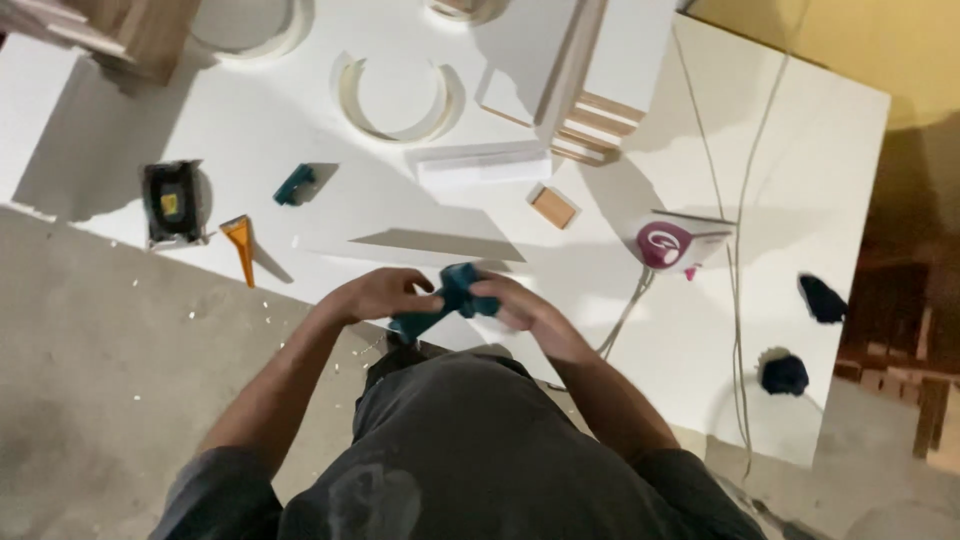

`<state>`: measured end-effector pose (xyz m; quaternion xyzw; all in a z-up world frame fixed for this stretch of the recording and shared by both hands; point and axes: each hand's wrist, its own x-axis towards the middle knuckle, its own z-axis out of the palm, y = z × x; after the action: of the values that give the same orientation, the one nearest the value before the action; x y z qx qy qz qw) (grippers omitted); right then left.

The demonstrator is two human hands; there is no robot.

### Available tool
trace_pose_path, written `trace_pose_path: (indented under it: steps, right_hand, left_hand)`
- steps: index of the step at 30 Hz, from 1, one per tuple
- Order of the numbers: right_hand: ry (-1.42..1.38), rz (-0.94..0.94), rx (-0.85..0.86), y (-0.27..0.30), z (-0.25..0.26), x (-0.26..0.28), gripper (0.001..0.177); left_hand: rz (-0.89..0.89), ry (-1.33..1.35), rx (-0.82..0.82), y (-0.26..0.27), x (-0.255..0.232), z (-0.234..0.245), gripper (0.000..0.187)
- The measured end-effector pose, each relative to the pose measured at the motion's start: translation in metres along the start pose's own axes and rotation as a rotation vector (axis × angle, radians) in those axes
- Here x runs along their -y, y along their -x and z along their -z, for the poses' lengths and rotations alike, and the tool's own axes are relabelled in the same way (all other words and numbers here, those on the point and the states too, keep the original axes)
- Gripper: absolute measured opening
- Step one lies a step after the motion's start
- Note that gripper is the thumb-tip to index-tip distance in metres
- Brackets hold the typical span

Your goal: The person applies white edge banding to a wooden board, using an iron to adhere the strip and a utility knife to trim the excess. They then use a sanding block to smooth the edges of the board.

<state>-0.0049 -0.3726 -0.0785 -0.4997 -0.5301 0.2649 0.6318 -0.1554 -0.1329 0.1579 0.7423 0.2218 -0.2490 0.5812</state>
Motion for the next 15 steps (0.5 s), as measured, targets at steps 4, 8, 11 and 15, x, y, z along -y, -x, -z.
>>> trace_pose_path:
  steps: [4,8,11,15]
  right_hand:
    - [-0.523,-0.875,0.090,-0.122,-0.111,0.069,0.062]
    - [-0.526,-0.965,0.395,-0.154,-0.182,0.043,0.071]
    - [0.026,-0.915,0.724,-0.178,-0.186,0.064,0.100]
    - [-0.108,-0.779,0.672,-0.193,-0.218,0.079,0.068]
  left_hand:
    - [0.124,-0.322,-0.126,0.039,0.120,0.015,0.083]
    - [0.123,0.489,-0.500,0.112,0.238,0.031,0.032]
    - [0.134,0.679,-0.979,0.158,0.260,0.028,0.030]
    - [0.028,0.933,-1.152,0.110,0.249,0.008,0.030]
